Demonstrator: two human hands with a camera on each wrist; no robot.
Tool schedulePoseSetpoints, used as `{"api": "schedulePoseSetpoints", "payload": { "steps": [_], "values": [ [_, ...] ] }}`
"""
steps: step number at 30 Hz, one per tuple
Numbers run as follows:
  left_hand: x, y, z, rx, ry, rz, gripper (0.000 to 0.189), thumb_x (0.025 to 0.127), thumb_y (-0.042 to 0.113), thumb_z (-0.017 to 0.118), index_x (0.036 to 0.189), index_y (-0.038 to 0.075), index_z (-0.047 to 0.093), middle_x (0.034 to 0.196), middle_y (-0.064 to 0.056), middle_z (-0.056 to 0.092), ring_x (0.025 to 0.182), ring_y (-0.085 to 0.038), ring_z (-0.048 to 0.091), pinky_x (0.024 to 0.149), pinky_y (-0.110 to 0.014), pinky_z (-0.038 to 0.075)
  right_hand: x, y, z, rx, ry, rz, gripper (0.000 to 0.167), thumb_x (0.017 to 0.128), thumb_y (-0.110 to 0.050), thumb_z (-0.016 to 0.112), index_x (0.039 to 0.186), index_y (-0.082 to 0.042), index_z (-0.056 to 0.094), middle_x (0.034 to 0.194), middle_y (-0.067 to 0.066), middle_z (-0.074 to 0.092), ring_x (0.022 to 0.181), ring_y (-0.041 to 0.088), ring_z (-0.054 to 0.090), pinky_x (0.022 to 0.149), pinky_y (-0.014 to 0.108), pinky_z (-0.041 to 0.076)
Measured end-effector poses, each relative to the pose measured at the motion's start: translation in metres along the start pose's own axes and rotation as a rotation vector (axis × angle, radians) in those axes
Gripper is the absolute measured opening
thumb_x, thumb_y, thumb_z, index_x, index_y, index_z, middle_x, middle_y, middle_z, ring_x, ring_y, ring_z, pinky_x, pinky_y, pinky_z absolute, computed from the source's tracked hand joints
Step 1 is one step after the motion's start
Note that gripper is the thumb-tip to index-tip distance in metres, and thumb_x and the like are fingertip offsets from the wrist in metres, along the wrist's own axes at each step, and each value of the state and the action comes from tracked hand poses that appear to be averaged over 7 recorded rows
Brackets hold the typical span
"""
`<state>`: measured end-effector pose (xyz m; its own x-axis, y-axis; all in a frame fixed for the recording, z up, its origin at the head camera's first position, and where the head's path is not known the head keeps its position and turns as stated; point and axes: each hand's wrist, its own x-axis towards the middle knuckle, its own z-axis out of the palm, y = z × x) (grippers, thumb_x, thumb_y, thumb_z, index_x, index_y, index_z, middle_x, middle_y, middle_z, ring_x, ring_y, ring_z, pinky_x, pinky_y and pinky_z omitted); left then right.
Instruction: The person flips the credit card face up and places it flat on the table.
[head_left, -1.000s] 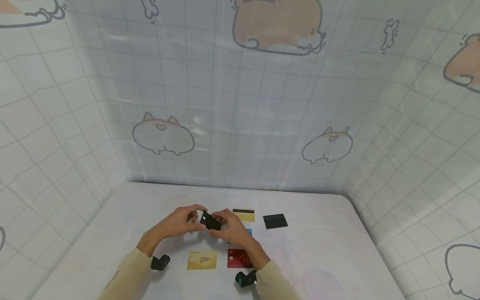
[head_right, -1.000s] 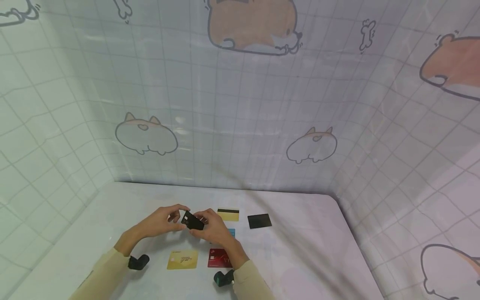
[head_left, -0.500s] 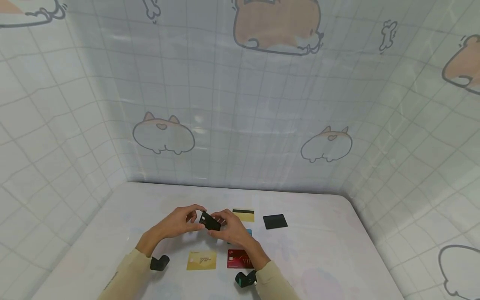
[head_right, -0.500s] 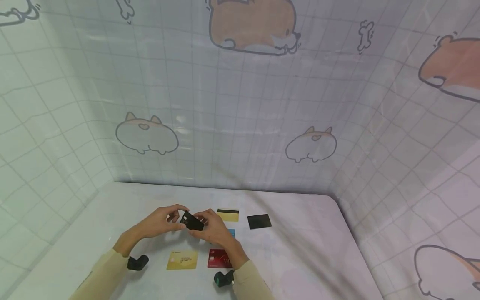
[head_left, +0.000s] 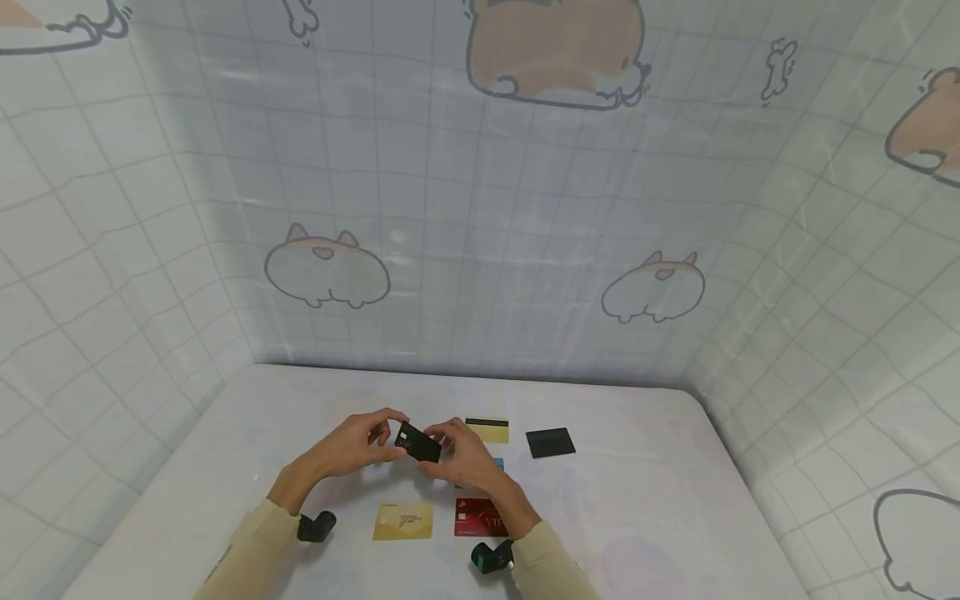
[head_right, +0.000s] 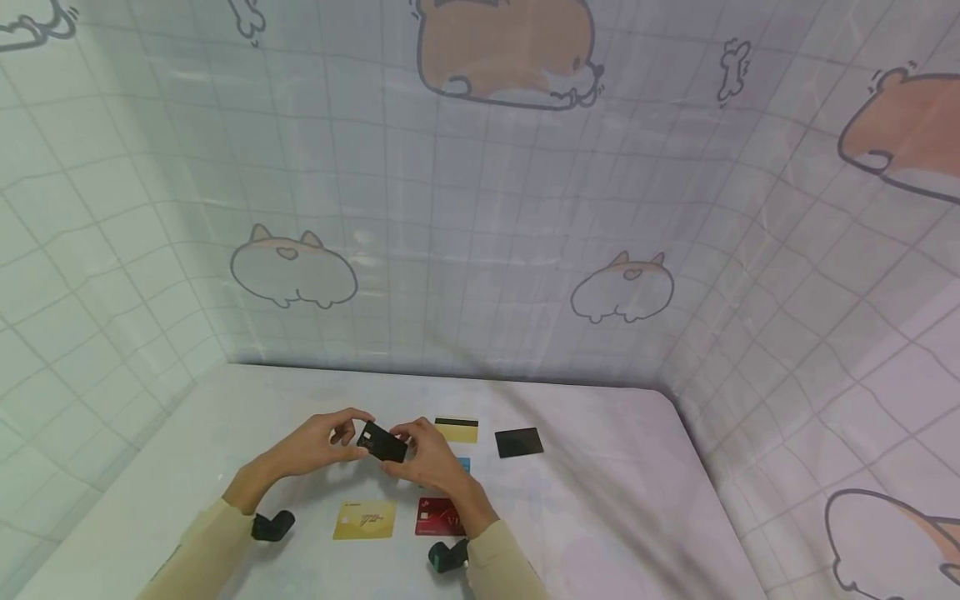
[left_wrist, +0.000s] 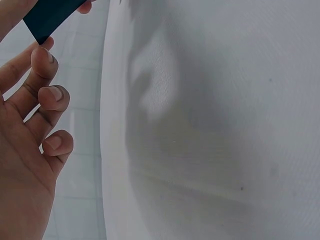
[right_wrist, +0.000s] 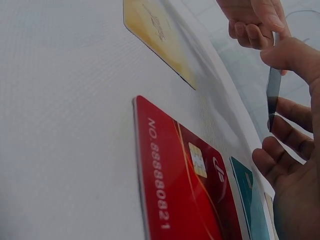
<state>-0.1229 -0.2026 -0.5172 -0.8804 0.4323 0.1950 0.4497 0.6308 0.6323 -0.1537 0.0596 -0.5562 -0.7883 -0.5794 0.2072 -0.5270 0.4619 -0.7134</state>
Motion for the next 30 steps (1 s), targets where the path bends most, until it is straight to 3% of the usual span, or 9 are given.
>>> {"api": "schedulePoseSetpoints", "payload": {
  "steps": [12, 20, 30],
  "values": [
    [-0.005, 0.000, -0.001, 0.003, 0.001, -0.063, 0.053, 0.086, 0.053, 0.076, 0.129, 0.027, 0.060, 0.078, 0.010, 0.052, 0.065, -0.004, 0.046, 0.061, -0.025, 0.038, 0.001, -0.002, -0.002, -0.056, 0.026, 0.038, 0.054, 0.084, -0.057, 0.070, 0.125, -0.022, 0.067, 0.111, -0.009, 0.056, 0.099, 0.009, 0.052, 0.081, 0.027, 0.047],
    [-0.006, -0.006, 0.000, 0.022, -0.005, -0.094, 0.052, 0.085, 0.044, 0.079, 0.129, 0.023, 0.060, 0.079, 0.009, 0.053, 0.066, -0.005, 0.047, 0.061, -0.025, 0.039, 0.002, -0.002, -0.007, -0.067, 0.047, 0.048, 0.057, 0.083, -0.058, 0.072, 0.125, -0.021, 0.066, 0.112, -0.007, 0.056, 0.102, 0.014, 0.054, 0.081, 0.029, 0.047],
    [-0.011, -0.013, 0.004, 0.018, -0.036, -0.137, 0.053, 0.084, 0.046, 0.080, 0.128, 0.025, 0.059, 0.080, 0.008, 0.054, 0.067, -0.006, 0.048, 0.062, -0.025, 0.041, 0.003, -0.003, -0.014, -0.165, -0.018, 0.053, 0.062, 0.083, -0.062, 0.072, 0.130, -0.022, 0.064, 0.116, -0.005, 0.055, 0.105, 0.012, 0.051, 0.089, 0.033, 0.049]
  ]
}}
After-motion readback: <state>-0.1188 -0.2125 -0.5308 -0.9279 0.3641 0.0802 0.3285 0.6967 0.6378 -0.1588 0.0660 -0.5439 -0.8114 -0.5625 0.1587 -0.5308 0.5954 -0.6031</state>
